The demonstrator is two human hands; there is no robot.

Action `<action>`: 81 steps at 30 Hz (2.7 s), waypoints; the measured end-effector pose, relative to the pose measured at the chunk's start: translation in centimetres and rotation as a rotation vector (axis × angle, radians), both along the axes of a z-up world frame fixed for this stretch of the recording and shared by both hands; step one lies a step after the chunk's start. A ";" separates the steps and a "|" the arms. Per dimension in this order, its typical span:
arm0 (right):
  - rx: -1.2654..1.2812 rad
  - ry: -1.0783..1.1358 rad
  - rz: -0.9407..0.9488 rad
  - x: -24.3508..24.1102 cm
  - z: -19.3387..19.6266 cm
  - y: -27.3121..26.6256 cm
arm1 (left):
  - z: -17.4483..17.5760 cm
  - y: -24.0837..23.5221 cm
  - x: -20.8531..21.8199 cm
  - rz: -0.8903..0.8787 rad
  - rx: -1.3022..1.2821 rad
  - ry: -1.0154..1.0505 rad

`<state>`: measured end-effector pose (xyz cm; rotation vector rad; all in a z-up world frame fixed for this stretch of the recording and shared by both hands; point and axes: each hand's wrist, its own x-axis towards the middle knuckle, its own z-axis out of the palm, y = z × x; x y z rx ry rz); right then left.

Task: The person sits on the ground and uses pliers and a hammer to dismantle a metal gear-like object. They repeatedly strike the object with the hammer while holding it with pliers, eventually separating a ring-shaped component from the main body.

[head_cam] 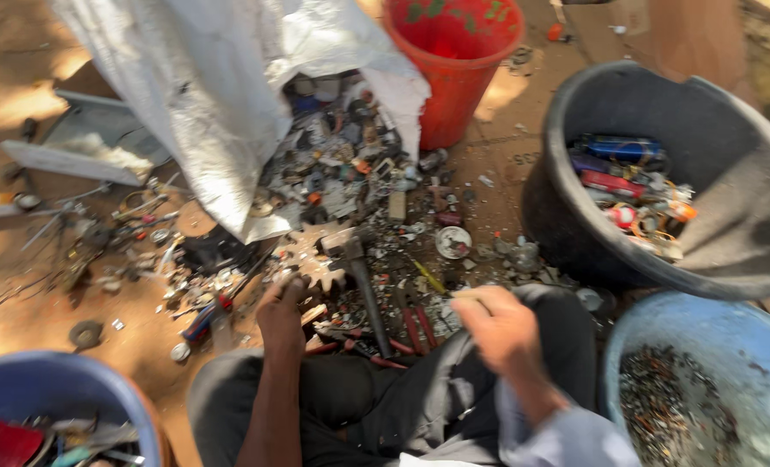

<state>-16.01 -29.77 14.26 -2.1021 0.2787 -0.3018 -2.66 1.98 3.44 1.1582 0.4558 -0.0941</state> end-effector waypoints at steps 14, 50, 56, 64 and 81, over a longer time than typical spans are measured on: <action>-0.570 0.160 -0.674 -15.8 -5.5 -22.0 | -2.4 0.3 1.1 -0.663 1.415 0.148; 0.063 0.383 0.498 11.7 -7.7 13.7 | -1.2 0.6 2.6 -0.279 -0.117 0.083; -0.056 0.356 0.493 12.6 -7.7 13.8 | -2.4 0.7 3.4 -0.209 -0.229 0.136; 0.475 0.625 0.394 13.3 -8.9 13.0 | -2.9 1.3 4.4 0.115 -0.152 0.085; 1.022 0.612 0.326 14.4 -10.2 11.6 | 1.2 -0.6 0.1 -0.625 0.694 -0.265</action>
